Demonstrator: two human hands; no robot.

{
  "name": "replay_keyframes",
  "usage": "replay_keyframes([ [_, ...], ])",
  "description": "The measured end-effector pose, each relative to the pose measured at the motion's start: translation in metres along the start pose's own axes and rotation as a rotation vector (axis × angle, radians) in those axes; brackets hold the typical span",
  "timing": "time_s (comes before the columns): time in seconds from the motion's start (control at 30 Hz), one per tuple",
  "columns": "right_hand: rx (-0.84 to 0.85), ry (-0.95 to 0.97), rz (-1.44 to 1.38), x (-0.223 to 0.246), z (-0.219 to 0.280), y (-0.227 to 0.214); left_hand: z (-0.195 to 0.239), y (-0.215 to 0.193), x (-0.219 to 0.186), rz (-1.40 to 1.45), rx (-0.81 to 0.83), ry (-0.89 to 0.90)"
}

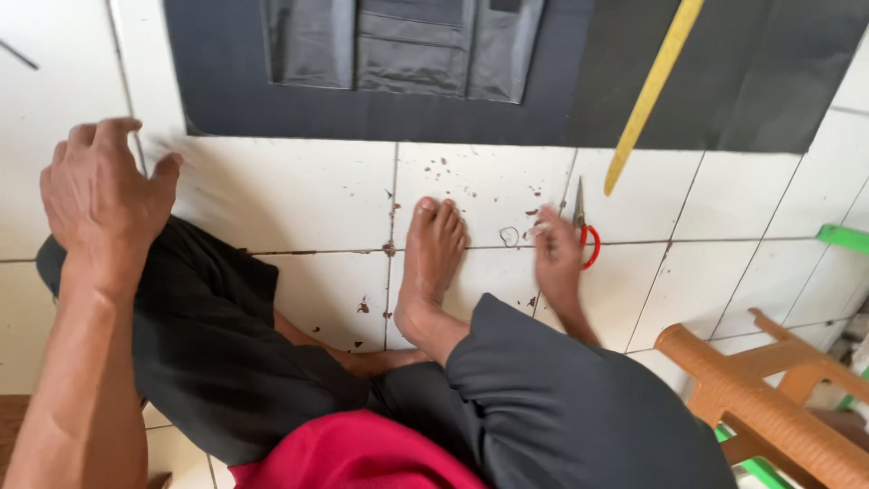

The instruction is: The person marks a large piece of black fabric using a set square and a pencil, then cuts the fabric along the marked lines using scissors.

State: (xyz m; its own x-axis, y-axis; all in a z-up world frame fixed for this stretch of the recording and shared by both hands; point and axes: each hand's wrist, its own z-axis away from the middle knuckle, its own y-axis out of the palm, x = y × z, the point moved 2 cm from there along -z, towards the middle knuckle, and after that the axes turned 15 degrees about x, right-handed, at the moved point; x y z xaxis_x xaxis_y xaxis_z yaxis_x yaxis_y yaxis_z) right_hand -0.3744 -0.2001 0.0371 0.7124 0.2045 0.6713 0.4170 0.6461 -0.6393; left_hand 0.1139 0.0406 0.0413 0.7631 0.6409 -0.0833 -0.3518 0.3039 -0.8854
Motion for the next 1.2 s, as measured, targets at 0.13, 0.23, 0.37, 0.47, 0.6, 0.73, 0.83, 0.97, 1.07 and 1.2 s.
replay_keyframes([
  [0.13,0.077,0.204,0.004,0.016,0.029,0.039,0.015,-0.017,-0.048,-0.185,0.077,0.021],
  [0.23,0.090,0.249,-0.121,0.009,0.035,0.058,0.015,-0.018,-0.080,-0.242,0.091,0.060],
  [0.37,0.064,0.055,-0.073,0.014,0.022,0.059,0.004,-0.017,-0.123,-0.113,0.069,0.246],
  [0.47,0.028,-0.020,-0.020,0.018,0.008,0.055,-0.008,-0.005,-0.151,-0.101,0.067,0.341],
  [0.6,-0.001,0.027,0.008,0.006,-0.001,0.051,-0.019,0.005,-0.186,-0.130,-0.038,0.469],
  [0.73,-0.154,0.043,0.159,-0.010,0.010,0.045,-0.022,0.011,-0.207,-0.009,0.170,0.413],
  [0.83,-0.108,0.103,0.314,-0.015,0.016,0.043,-0.026,0.024,-0.206,-0.077,0.254,0.376],
  [0.97,-0.116,0.090,0.309,-0.023,0.020,0.048,-0.028,0.040,-0.203,-0.048,0.236,0.355],
  [1.07,-0.138,0.072,0.316,-0.022,0.026,0.049,-0.025,0.045,-0.199,-0.062,0.173,0.378],
  [1.2,-0.149,0.065,0.324,-0.025,0.024,0.047,-0.029,0.045,-0.201,-0.078,0.108,0.379],
])
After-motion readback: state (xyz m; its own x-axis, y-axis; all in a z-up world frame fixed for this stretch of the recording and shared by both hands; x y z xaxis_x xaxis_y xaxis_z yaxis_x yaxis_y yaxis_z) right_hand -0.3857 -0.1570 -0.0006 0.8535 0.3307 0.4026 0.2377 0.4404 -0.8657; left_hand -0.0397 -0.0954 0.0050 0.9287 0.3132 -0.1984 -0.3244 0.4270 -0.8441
